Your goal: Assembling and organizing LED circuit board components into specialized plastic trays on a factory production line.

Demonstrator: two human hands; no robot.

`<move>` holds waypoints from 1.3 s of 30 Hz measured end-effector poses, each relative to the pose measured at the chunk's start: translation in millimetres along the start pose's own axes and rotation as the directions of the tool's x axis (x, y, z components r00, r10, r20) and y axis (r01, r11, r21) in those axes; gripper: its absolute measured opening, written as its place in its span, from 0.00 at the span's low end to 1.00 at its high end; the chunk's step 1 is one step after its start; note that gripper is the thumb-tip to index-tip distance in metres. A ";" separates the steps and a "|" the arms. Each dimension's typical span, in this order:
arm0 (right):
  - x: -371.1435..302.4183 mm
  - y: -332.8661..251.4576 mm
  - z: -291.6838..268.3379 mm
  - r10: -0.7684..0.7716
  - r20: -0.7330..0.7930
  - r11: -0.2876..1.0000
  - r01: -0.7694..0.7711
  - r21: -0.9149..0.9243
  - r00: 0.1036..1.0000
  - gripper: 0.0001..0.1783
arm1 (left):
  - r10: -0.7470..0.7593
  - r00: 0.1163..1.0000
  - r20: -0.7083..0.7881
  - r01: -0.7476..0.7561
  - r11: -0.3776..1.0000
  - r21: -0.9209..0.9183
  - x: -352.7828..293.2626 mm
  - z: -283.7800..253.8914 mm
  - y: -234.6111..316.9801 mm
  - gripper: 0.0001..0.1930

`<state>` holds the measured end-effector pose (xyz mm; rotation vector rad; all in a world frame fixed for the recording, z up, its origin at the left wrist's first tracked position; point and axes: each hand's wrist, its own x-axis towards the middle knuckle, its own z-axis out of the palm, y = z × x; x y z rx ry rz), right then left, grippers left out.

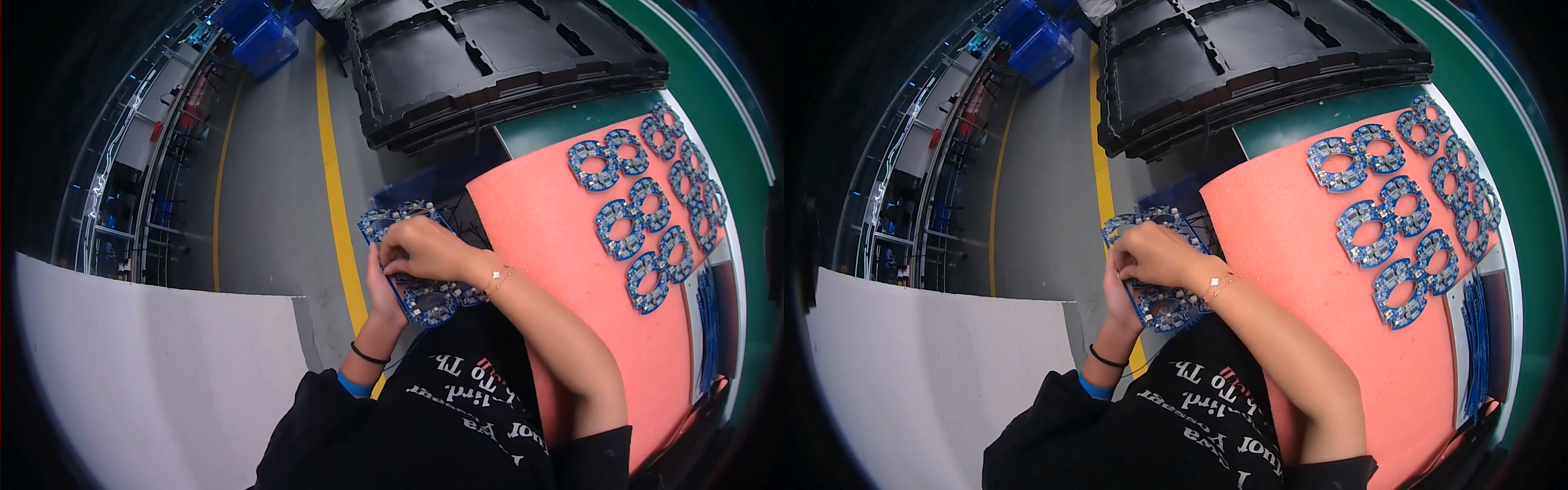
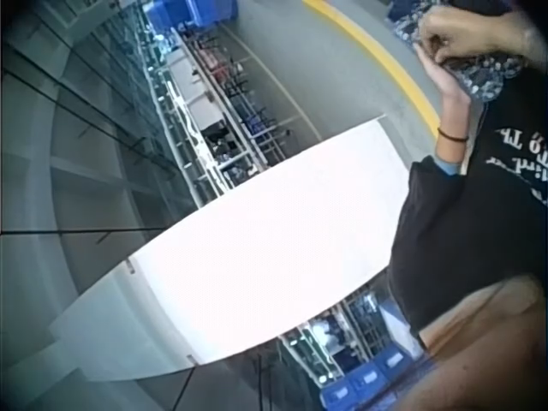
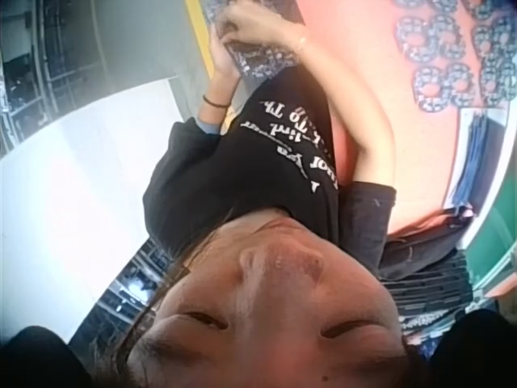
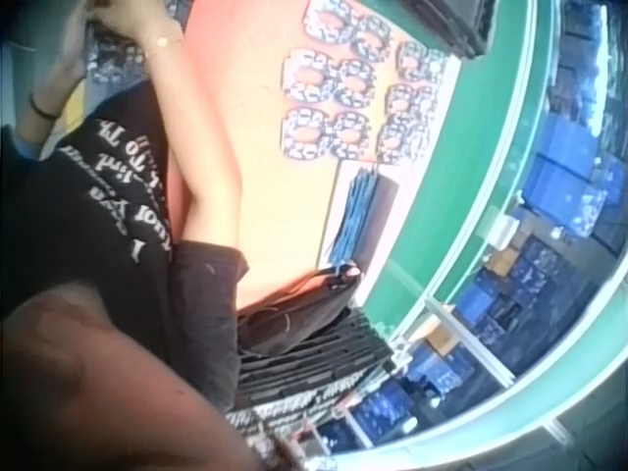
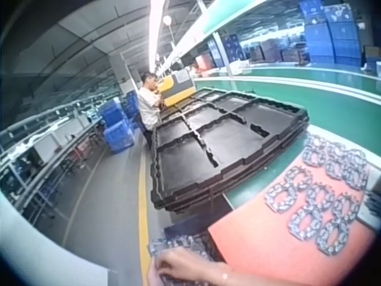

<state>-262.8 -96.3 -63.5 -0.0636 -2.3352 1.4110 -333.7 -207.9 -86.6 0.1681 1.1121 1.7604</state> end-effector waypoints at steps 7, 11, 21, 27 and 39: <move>-1.4 -1.0 4.1 0.049 -0.066 0.996 -0.054 -0.077 0.997 0.04 | -0.106 0.991 -0.080 0.111 0.992 0.056 0.8 -3.3 5.2 0.27; -0.6 -1.3 4.9 0.081 -0.168 0.997 -0.081 0.007 0.982 0.04 | -0.083 0.993 -0.083 0.087 0.995 0.042 0.7 1.6 10.1 0.26; 7.4 -2.5 4.0 0.231 -0.289 0.940 -0.137 0.313 0.929 0.05 | -0.087 0.994 -0.059 0.082 0.993 -0.081 6.0 -7.5 16.1 0.22; 3.5 8.4 -8.5 -0.037 -0.388 0.990 -0.018 -0.138 0.921 0.09 | -0.041 0.999 0.012 0.043 0.991 -0.128 9.9 -18.7 20.8 0.25; 1.2 -2.7 -11.1 0.125 0.150 0.992 -0.125 -0.010 0.981 0.06 | 0.040 0.995 -0.093 -0.037 0.999 0.035 14.5 -26.1 30.7 0.28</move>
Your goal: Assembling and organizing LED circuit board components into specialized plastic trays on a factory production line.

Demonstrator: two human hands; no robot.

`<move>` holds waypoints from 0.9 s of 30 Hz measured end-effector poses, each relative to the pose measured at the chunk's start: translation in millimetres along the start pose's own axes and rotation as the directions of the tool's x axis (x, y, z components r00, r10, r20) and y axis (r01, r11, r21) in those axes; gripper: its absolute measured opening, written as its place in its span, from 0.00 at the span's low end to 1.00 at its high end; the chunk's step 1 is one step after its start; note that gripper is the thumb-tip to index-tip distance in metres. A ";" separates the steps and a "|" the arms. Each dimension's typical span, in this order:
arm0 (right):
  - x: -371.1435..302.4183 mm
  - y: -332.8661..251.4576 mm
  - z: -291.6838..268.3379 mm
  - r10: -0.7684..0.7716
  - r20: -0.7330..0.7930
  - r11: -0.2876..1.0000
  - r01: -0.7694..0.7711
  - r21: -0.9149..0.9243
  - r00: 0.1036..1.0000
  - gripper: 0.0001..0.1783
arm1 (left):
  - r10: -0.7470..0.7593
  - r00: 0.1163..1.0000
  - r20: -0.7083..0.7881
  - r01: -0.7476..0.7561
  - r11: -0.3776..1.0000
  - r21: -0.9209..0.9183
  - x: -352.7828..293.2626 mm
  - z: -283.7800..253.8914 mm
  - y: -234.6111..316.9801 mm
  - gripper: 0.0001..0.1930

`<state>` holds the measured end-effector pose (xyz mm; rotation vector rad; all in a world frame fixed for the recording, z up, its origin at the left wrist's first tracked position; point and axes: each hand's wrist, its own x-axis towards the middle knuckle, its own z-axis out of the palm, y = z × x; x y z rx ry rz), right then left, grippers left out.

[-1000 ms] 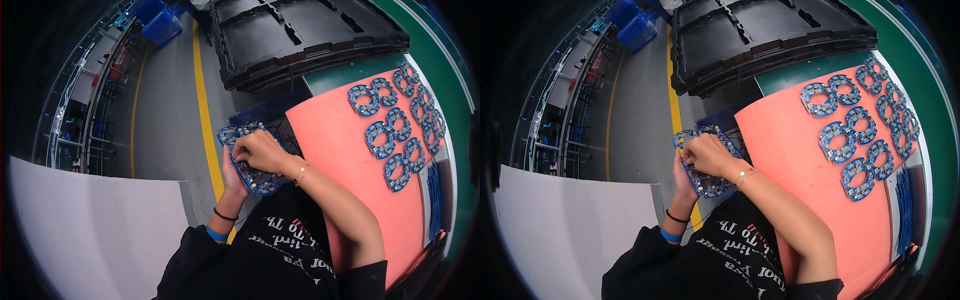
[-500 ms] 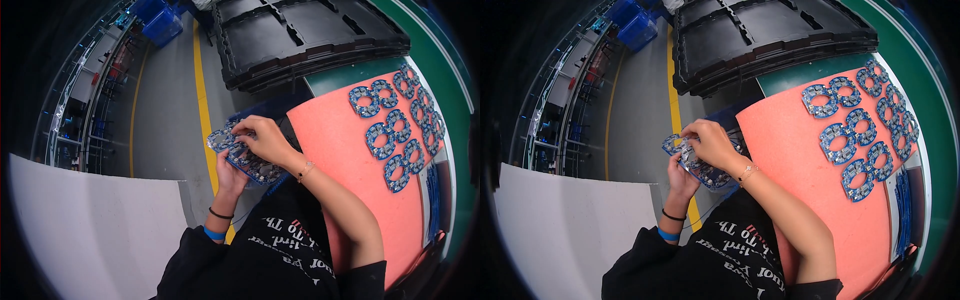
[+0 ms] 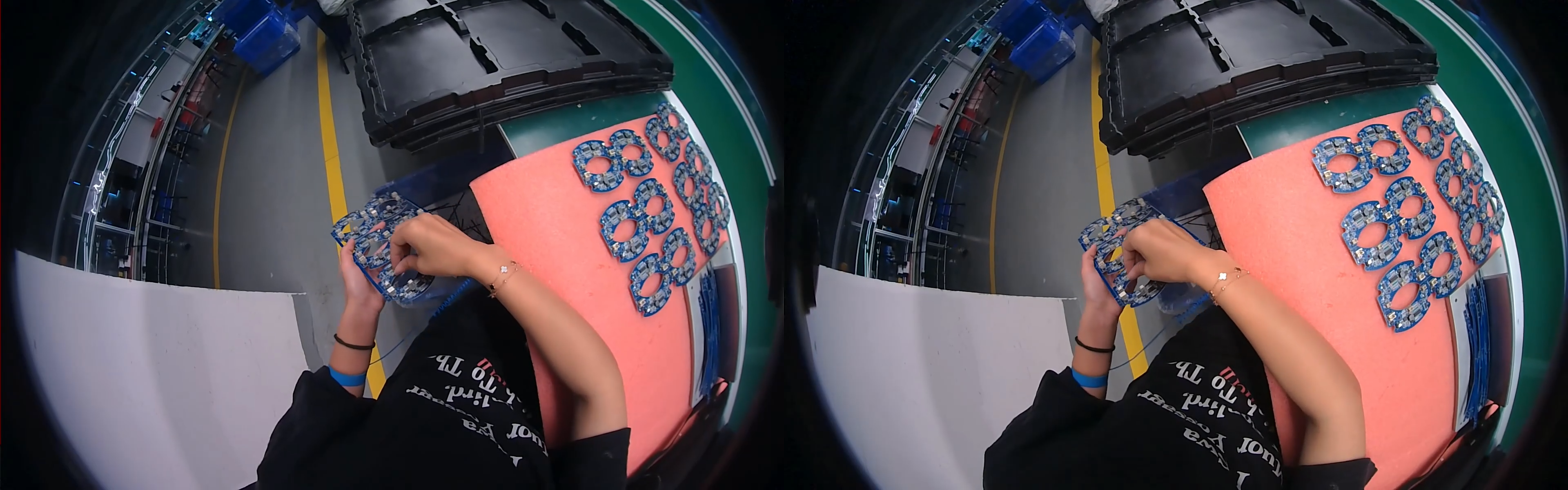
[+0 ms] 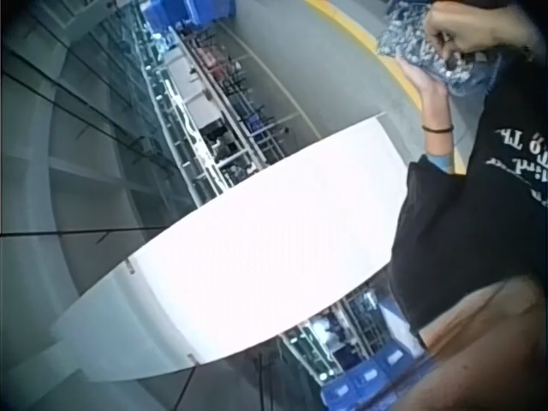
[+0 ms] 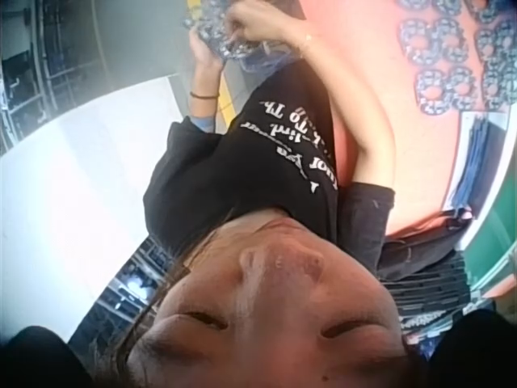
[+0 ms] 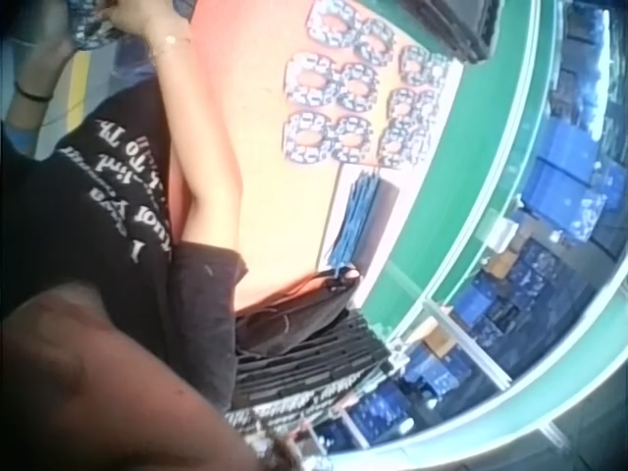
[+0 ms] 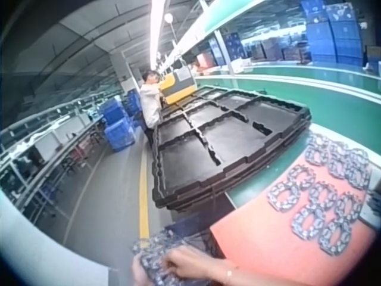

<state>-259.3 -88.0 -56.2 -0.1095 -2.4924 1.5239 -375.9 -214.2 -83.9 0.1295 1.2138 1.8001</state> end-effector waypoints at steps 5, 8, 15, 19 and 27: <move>2.0 -1.5 1.2 -0.067 -0.183 0.981 0.098 0.169 0.981 0.08 | -0.079 0.987 -0.140 0.075 0.997 -0.029 -7.0 15.2 1.0 0.25; 2.9 2.2 5.4 -0.145 -0.078 0.975 0.156 0.161 0.986 0.07 | -0.067 0.984 -0.167 0.063 0.998 -0.032 -1.1 7.1 -1.1 0.26; 2.8 9.8 17.4 -0.270 -0.090 0.962 0.273 0.023 0.959 0.03 | -0.035 0.998 -0.043 0.036 0.999 0.030 4.4 -0.9 -4.8 0.28; 0.8 -2.8 8.2 -0.042 -0.033 0.978 0.048 0.205 0.999 0.03 | -0.070 0.987 -0.142 0.073 0.997 0.020 1.7 7.9 -1.8 0.28; 2.1 3.7 12.0 -0.203 -0.036 0.968 0.206 0.144 0.979 0.06 | -0.040 0.991 -0.129 0.038 0.999 -0.015 5.1 2.7 -2.9 0.28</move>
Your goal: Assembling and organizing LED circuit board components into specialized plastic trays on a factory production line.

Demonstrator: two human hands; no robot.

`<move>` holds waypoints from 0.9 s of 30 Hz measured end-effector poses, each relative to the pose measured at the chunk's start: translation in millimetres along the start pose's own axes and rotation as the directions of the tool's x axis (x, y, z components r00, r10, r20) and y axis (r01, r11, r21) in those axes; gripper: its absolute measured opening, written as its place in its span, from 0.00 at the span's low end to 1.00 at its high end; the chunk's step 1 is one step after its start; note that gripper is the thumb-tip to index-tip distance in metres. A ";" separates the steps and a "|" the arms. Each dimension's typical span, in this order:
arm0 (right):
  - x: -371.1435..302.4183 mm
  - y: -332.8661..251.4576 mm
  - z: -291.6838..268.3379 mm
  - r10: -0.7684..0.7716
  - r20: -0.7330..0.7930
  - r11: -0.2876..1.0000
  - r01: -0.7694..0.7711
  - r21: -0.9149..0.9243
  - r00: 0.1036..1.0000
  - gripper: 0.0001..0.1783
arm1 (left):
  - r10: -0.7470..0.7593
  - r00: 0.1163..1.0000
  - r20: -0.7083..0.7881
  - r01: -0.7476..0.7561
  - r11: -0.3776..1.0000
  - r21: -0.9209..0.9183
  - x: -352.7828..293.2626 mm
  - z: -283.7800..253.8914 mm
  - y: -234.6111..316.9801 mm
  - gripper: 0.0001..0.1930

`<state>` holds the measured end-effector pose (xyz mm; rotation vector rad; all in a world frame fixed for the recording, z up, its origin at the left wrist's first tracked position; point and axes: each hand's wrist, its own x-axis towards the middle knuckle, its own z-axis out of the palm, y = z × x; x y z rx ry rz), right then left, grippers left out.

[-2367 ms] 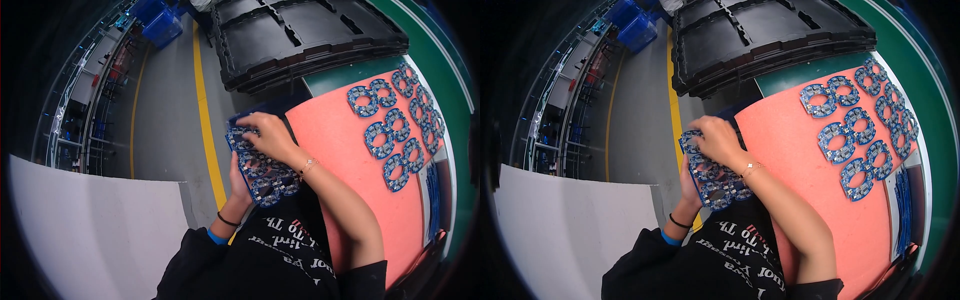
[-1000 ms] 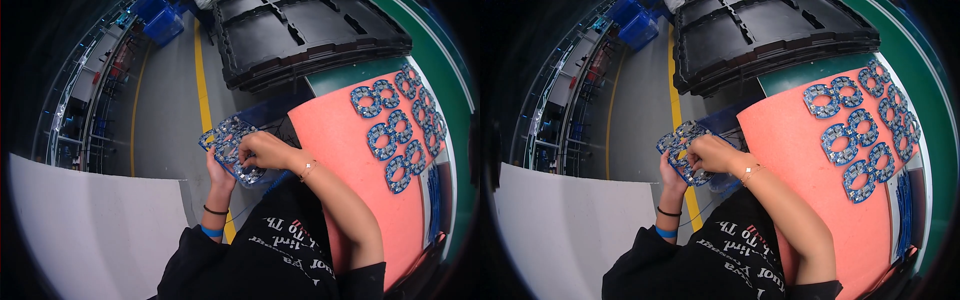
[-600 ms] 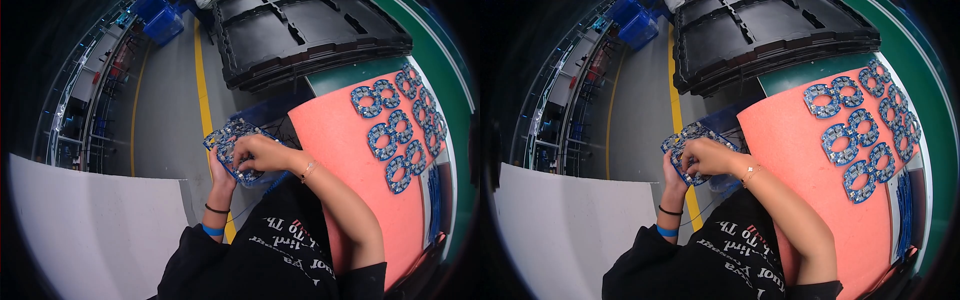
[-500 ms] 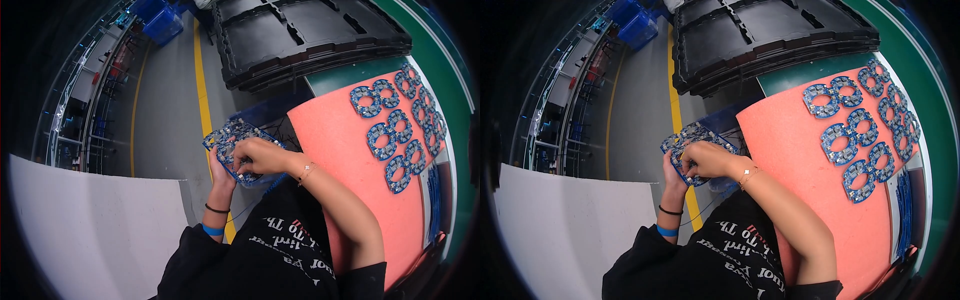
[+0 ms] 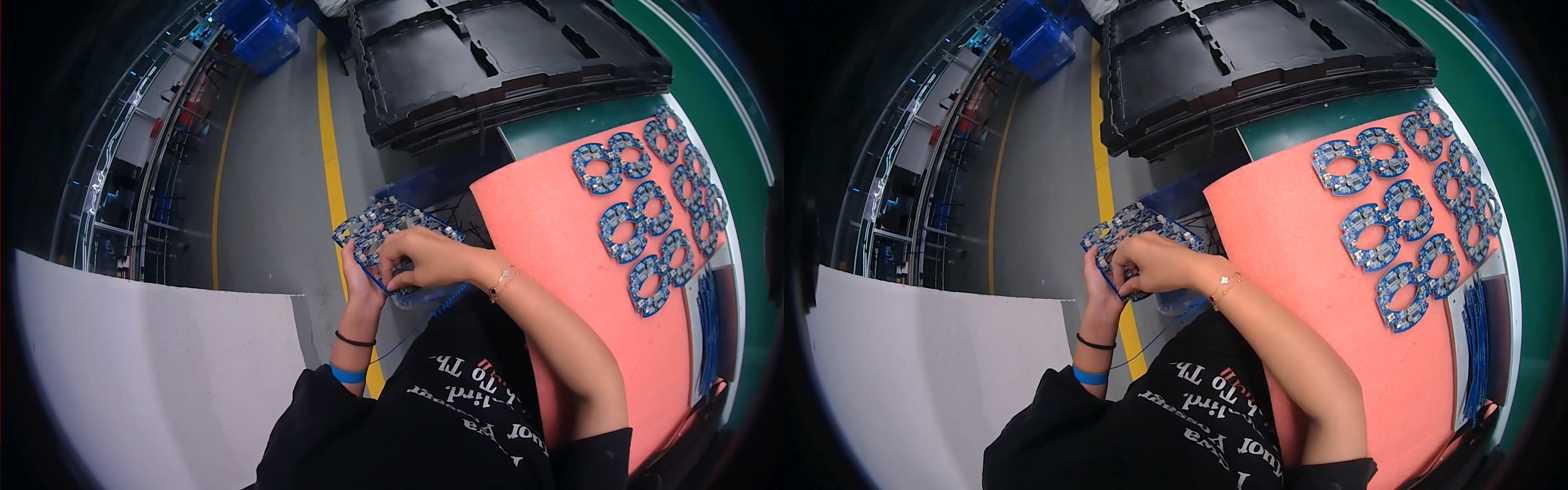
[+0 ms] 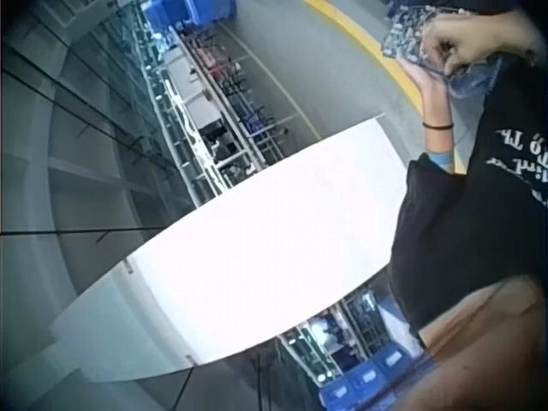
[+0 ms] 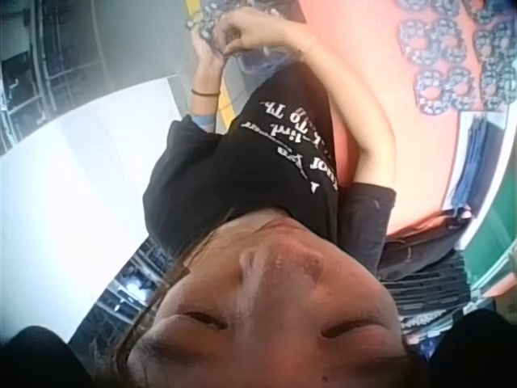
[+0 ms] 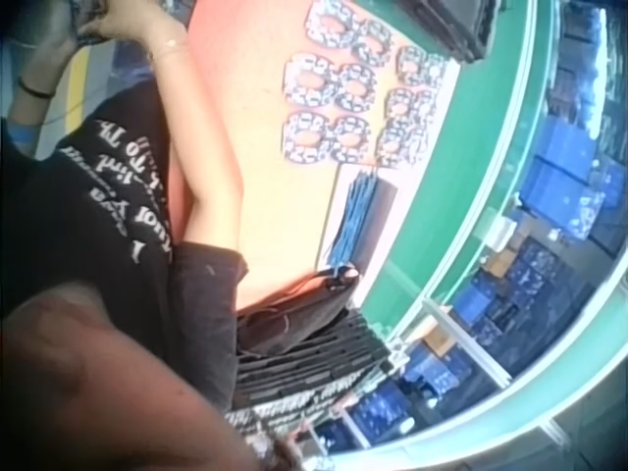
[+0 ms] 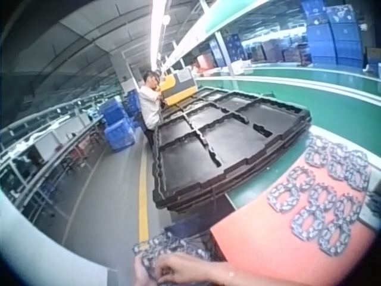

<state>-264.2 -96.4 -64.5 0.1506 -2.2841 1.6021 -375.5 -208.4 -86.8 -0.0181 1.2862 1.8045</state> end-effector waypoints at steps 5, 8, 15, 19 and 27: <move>-0.9 0.8 4.4 0.111 -0.006 0.993 -0.111 0.049 0.994 0.04 | 0.016 1.000 0.023 -0.016 1.000 0.008 6.6 -6.1 -4.3 0.27; 0.1 -5.0 2.0 0.183 0.001 0.981 -0.183 0.062 0.983 0.04 | 0.002 1.000 0.023 -0.001 0.999 -0.038 8.7 -8.7 -4.5 0.27; 1.8 0.3 -2.7 0.182 -0.234 0.976 -0.148 0.157 0.955 0.05 | 0.066 0.995 -0.068 -0.060 0.995 0.085 7.1 -4.8 -5.5 0.27; -4.1 1.0 -17.8 0.054 -0.074 0.992 -0.062 -0.109 0.996 0.07 | 0.023 1.000 -0.013 -0.023 1.000 -0.011 6.2 -3.4 -1.8 0.28; -2.8 -2.4 -11.8 0.266 0.048 0.963 -0.264 -0.047 0.963 0.06 | 0.050 0.999 0.017 -0.049 0.998 -0.047 11.5 -14.1 -1.4 0.29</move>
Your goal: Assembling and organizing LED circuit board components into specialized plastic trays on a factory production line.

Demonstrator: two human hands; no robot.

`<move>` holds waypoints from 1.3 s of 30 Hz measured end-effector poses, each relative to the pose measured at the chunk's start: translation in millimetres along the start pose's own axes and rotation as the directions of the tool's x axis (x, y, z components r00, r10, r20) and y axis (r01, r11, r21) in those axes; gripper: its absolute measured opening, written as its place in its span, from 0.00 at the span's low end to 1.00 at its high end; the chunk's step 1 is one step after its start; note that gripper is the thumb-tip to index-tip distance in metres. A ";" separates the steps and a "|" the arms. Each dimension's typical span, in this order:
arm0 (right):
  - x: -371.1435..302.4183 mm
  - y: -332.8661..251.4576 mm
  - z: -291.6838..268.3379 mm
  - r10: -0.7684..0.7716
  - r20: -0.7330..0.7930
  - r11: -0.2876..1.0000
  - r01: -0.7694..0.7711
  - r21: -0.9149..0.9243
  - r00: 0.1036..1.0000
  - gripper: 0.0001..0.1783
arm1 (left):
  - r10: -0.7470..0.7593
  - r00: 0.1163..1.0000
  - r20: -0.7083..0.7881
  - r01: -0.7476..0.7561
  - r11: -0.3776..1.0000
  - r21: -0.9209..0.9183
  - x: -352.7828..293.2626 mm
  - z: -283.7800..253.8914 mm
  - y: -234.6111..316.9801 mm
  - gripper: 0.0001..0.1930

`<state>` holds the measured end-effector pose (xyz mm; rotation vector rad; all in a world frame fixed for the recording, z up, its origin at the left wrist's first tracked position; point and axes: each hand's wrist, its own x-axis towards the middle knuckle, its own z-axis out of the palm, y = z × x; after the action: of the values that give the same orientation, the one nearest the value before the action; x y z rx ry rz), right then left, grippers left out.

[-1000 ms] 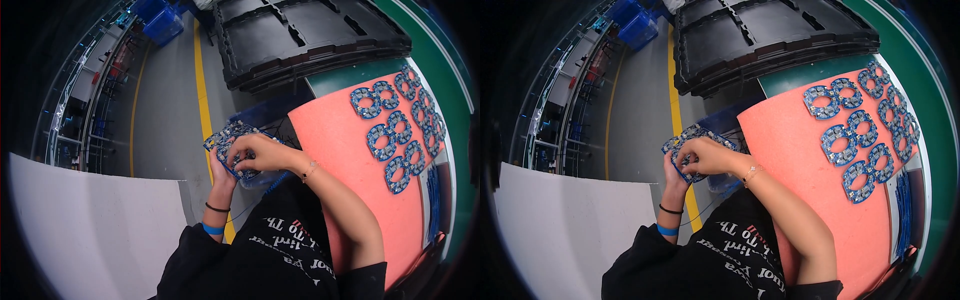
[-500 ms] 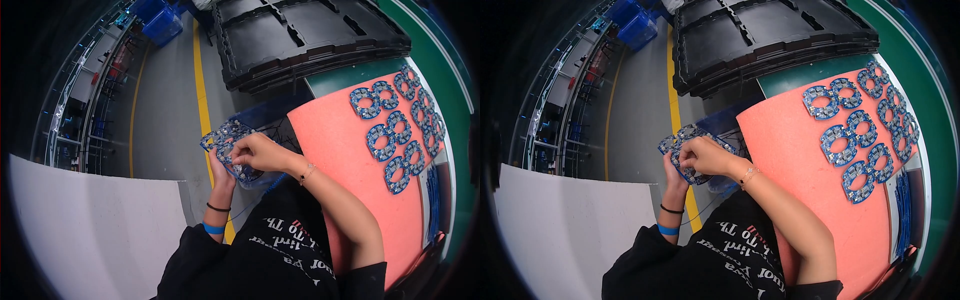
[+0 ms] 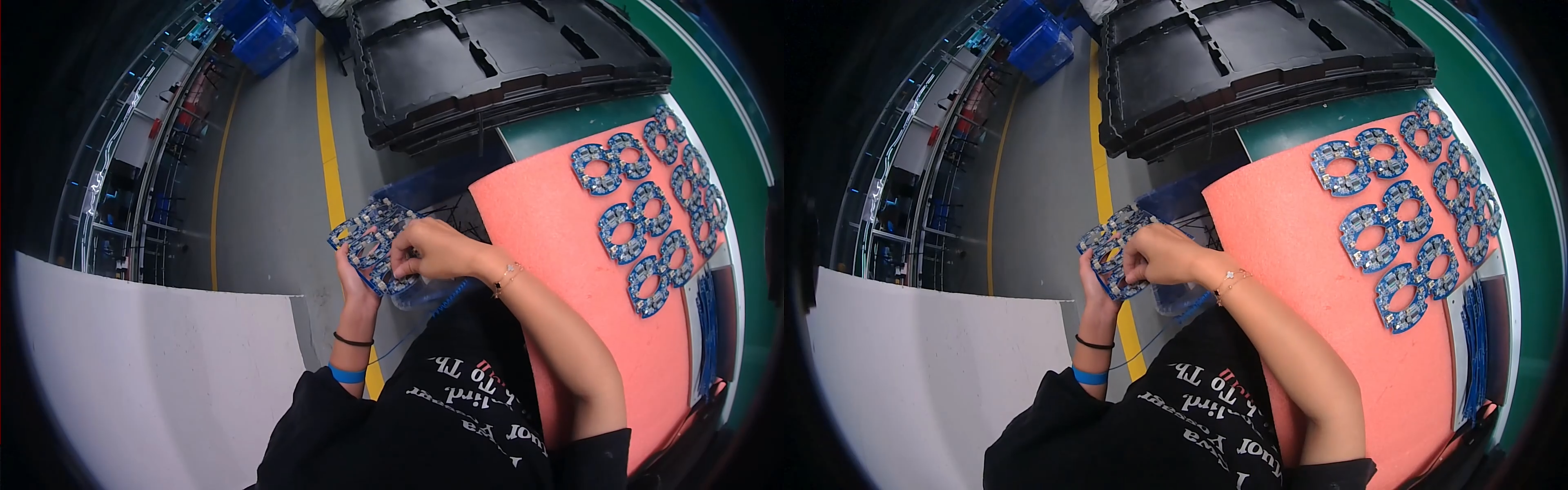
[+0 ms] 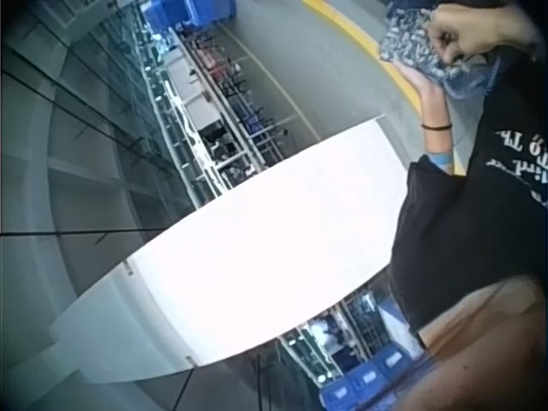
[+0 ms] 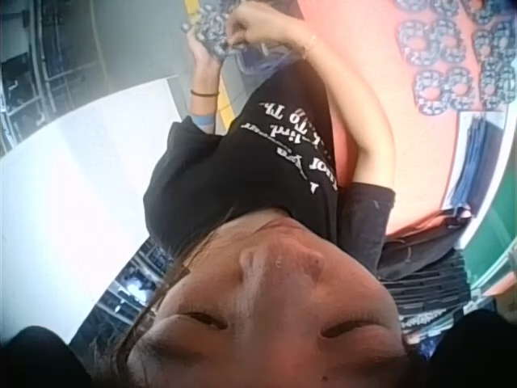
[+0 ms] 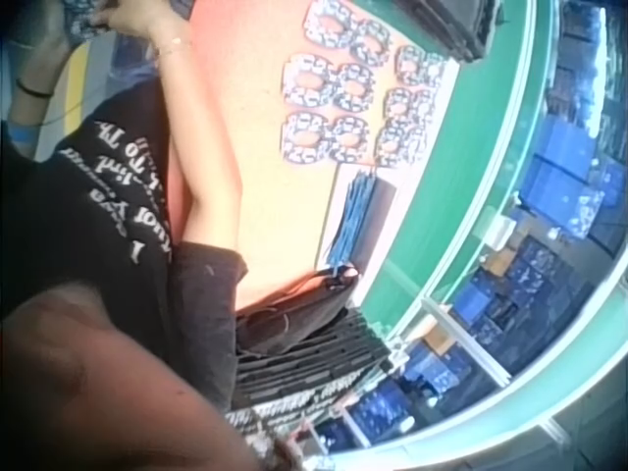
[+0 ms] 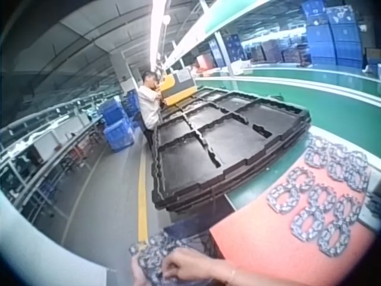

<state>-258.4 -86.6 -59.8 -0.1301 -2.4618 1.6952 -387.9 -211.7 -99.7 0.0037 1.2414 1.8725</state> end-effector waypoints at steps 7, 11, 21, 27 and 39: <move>-0.1 7.8 -9.7 -0.165 -0.257 0.986 0.169 -0.009 0.952 0.07 | 0.041 0.998 -0.039 -0.039 0.999 0.035 -6.3 8.3 4.2 0.29; -3.0 9.8 -5.2 -0.193 -0.087 0.967 0.175 -0.187 0.977 0.07 | 0.034 0.999 -0.014 -0.033 0.998 0.045 -2.1 1.1 3.3 0.28; 0.1 2.2 -13.1 0.115 -0.139 0.993 -0.111 0.035 0.984 0.04 | 0.070 0.997 -0.020 -0.069 0.995 0.069 -3.3 1.3 1.4 0.26; -1.9 10.4 -9.0 -0.039 -0.157 0.994 0.022 -0.107 0.987 0.04 | 0.031 1.000 -0.002 -0.031 0.996 0.084 -7.6 7.5 5.3 0.27; 0.9 3.8 -13.2 -0.119 -0.388 0.993 0.110 -0.045 0.914 0.05 | 0.031 0.999 -0.018 -0.029 0.996 0.087 -11.4 10.3 5.9 0.28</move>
<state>-257.0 -73.0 -58.6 -0.2902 -2.1480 1.4310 -380.2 -212.2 -85.2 0.0511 1.3421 1.8469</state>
